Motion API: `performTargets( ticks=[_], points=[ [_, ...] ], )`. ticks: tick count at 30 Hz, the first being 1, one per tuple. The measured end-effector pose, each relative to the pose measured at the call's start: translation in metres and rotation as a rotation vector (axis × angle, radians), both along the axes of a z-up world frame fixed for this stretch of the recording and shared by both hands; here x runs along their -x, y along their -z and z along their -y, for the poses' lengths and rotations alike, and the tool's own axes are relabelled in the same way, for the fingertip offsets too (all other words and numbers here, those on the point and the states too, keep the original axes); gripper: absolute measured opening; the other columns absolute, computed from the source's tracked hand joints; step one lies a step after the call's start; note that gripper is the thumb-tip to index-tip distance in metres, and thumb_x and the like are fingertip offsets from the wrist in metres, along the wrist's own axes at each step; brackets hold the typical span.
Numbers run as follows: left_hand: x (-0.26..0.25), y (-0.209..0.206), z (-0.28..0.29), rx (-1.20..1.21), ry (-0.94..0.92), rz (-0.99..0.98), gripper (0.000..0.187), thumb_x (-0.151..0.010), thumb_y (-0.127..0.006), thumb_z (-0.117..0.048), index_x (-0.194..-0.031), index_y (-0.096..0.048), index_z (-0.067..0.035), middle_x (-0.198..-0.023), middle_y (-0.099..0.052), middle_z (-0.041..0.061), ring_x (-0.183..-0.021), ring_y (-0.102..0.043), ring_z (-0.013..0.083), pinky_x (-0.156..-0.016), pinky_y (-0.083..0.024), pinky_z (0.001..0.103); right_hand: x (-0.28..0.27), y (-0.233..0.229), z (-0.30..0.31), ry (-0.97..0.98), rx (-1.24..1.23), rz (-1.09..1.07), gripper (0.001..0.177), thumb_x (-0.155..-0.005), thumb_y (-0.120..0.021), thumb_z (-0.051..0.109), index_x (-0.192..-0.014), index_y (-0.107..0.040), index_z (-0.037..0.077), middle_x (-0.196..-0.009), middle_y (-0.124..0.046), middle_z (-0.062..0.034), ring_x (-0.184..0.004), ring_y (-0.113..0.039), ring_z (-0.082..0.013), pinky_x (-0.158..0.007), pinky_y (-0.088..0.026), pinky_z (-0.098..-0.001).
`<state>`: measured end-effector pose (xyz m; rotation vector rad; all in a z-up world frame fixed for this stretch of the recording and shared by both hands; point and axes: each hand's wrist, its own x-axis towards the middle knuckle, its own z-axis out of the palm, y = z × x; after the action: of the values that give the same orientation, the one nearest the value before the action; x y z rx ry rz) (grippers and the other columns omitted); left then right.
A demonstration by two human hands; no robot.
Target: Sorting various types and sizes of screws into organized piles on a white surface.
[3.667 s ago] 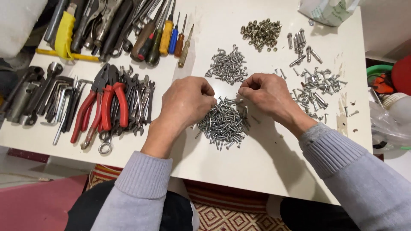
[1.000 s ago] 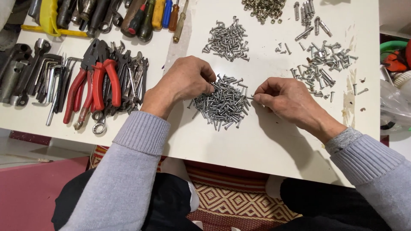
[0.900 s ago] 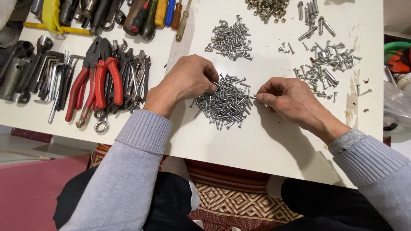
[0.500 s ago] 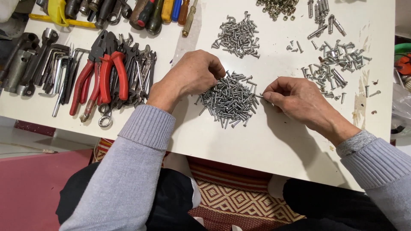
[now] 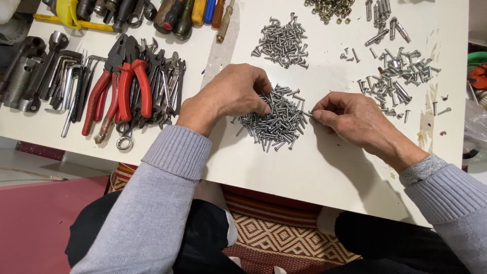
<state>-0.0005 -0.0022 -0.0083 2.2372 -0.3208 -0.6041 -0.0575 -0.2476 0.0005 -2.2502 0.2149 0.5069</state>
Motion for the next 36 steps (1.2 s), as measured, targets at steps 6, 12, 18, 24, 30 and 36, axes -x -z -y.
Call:
performTargets(
  ticks=[6, 12, 18, 24, 30, 36],
  points=[
    [-0.004, 0.004, -0.004, -0.005, 0.005, 0.037, 0.031, -0.078, -0.077, -0.002, -0.108, -0.076, -0.006, -0.1, -0.073, 0.021, -0.1, -0.072, 0.0356, -0.09, -0.058, 0.049, 0.0, 0.0, 0.001, -0.004, 0.003, 0.0, 0.015, -0.093, -0.07, 0.009, -0.1, -0.076, -0.003, -0.075, -0.068, -0.0196, -0.068, -0.066, -0.0267, -0.064, -0.052, -0.0346],
    [0.005, -0.016, -0.001, -0.007, 0.058, 0.011, 0.037, -0.074, -0.085, -0.006, -0.109, -0.075, -0.006, -0.1, -0.072, 0.021, -0.097, -0.072, 0.0361, -0.091, -0.058, 0.05, 0.0, 0.001, 0.002, -0.019, 0.017, 0.004, 0.015, -0.092, -0.071, 0.009, -0.1, -0.076, -0.002, -0.076, -0.069, -0.0201, -0.068, -0.068, -0.0272, -0.064, -0.053, -0.0355],
    [0.003, -0.013, -0.002, 0.0, 0.043, 0.011, 0.035, -0.076, -0.077, 0.004, -0.109, -0.074, -0.007, -0.106, -0.071, 0.023, -0.104, -0.071, 0.0385, -0.095, -0.056, 0.053, 0.0, 0.001, 0.001, -0.072, 0.059, 0.014, 0.024, -0.08, -0.083, 0.006, -0.103, -0.077, -0.001, -0.081, -0.072, -0.0181, -0.077, -0.07, -0.0297, -0.075, -0.055, -0.0379],
    [0.004, -0.022, 0.0, 0.052, -0.013, 0.014, 0.036, -0.081, -0.073, 0.003, -0.116, -0.072, -0.005, -0.113, -0.068, 0.023, -0.112, -0.068, 0.0409, -0.097, -0.054, 0.054, 0.0, 0.007, 0.0, -0.14, 0.209, 0.041, 0.028, -0.079, -0.083, 0.014, -0.104, -0.078, 0.005, -0.088, -0.076, -0.0141, -0.089, -0.073, -0.0299, -0.082, -0.056, -0.0406],
    [0.003, -0.019, 0.001, 0.066, -0.067, 0.047, 0.03, -0.086, -0.074, -0.008, -0.116, -0.072, -0.007, -0.109, -0.069, 0.021, -0.106, -0.069, 0.0381, -0.093, -0.055, 0.056, -0.003, 0.006, 0.003, -0.173, 0.179, 0.044, 0.015, -0.086, -0.076, 0.01, -0.1, -0.079, 0.006, -0.085, -0.076, -0.0129, -0.086, -0.074, -0.0274, -0.078, -0.058, -0.0369],
    [0.004, -0.019, 0.003, 0.037, -0.056, 0.041, 0.032, -0.089, -0.073, -0.012, -0.119, -0.07, -0.004, -0.108, -0.07, 0.021, -0.106, -0.069, 0.0365, -0.093, -0.055, 0.055, 0.0, 0.0, -0.004, -0.229, 0.177, 0.064, 0.016, -0.086, -0.075, 0.007, -0.101, -0.079, 0.003, -0.089, -0.075, -0.019, -0.091, -0.074, -0.0337, -0.081, -0.06, -0.0404]
  ],
)
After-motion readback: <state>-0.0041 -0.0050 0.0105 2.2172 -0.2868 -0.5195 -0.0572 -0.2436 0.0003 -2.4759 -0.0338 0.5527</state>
